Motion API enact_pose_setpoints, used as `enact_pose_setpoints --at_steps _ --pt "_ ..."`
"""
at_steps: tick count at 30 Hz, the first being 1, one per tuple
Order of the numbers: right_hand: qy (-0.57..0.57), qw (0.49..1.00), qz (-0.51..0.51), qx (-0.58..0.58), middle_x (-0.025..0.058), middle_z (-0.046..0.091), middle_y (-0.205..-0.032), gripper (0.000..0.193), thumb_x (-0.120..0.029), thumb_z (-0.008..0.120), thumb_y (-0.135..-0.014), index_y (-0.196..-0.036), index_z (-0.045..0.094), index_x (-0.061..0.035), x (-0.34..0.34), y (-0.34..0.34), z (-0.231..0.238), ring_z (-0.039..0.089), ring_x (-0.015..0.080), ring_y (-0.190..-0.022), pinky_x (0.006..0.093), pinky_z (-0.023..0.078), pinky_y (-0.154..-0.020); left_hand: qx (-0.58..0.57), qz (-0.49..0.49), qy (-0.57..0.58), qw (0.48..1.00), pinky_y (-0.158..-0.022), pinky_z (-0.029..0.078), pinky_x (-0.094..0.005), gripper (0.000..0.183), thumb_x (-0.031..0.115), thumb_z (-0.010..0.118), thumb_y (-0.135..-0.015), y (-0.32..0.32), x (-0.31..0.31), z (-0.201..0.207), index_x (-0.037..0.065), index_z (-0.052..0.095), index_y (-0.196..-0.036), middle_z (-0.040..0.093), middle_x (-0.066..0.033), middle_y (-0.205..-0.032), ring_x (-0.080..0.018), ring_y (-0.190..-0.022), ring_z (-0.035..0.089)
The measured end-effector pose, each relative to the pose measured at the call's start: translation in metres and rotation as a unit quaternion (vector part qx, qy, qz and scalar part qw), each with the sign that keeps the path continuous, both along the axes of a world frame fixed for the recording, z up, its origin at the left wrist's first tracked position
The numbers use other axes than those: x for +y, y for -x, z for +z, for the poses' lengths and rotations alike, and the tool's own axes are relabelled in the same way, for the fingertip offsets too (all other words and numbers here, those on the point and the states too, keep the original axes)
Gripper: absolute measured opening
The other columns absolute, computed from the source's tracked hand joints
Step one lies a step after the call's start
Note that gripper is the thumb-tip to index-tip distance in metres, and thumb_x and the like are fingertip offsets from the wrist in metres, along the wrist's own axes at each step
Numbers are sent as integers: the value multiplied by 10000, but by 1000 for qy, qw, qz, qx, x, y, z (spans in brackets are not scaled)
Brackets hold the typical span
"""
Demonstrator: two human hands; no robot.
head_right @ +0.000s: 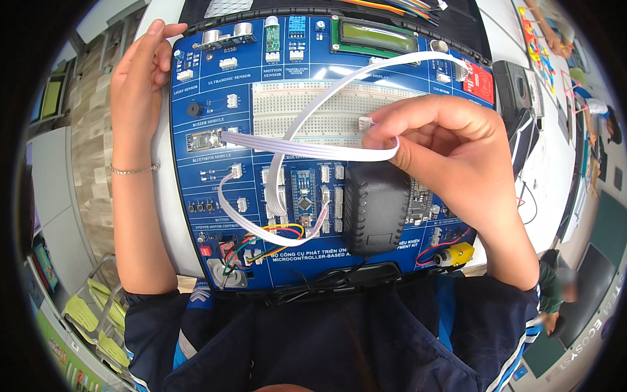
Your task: The person connects and adjusts multiple ribbon cables and jumper wires on a blue microcontroller development board. They plug in white ribbon cables into various headers, route wires across the board, and secure connections by hand.
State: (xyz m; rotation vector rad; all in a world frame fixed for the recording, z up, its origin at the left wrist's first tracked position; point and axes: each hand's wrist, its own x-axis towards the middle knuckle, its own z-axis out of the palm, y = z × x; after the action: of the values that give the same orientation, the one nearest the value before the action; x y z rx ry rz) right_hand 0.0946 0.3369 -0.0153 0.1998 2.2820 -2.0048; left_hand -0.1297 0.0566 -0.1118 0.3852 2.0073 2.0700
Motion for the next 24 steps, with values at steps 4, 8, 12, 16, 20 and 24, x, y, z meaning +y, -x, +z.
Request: enact_pose_setpoints --at_steps 4,8,12,16,20,24 --pt "11 999 21 31 145 732 -1080 192 136 693 -890 -1063 713 56 2 1 -4 719 158 -955 282 578 -899 1 2 5 1000 -596 268 -177 416 349 632 -1030 2 1 -1 -40 715 -1152 454 77 -735 -9 -642 318" --pt "11 1000 -16 -23 125 720 -1067 227 121 734 -854 -1063 710 36 -9 1 3 684 173 -975 309 535 -902 -6 10 15 1000 -569 244 -173 413 334 585 -1057 1 -2 1 -36 706 -1196 429 86 -733 -3 -643 312" --pt "6 1000 0 -7 120 720 -1048 254 119 754 -829 -1058 715 16 -9 -4 4 664 185 -984 313 502 -902 0 8 22 1000 -559 232 -168 415 329 578 -1062 2 -2 2 -39 694 -1215 426 89 -734 5 -642 307" --pt "-23 1000 12 16 100 715 -979 202 105 754 -804 -953 698 -20 -13 -7 8 657 161 -921 288 500 -854 -10 5 10 1000 -554 228 -166 410 319 576 -1064 2 -2 3 -43 687 -1222 429 89 -737 9 -641 308" --pt "-61 998 23 14 65 687 -901 196 79 749 -773 -831 623 -60 -12 -9 11 634 125 -834 267 497 -782 -12 -1 7 1000 -553 229 -167 408 310 572 -1067 5 -1 2 -47 681 -1232 433 89 -743 8 -640 308" --pt "-78 997 27 6 61 683 -885 210 78 764 -766 -832 621 -61 -14 -11 13 633 115 -821 260 496 -764 -7 -2 6 1000 -555 231 -169 408 307 571 -1067 5 -2 1 -48 677 -1237 435 88 -745 6 -641 310"
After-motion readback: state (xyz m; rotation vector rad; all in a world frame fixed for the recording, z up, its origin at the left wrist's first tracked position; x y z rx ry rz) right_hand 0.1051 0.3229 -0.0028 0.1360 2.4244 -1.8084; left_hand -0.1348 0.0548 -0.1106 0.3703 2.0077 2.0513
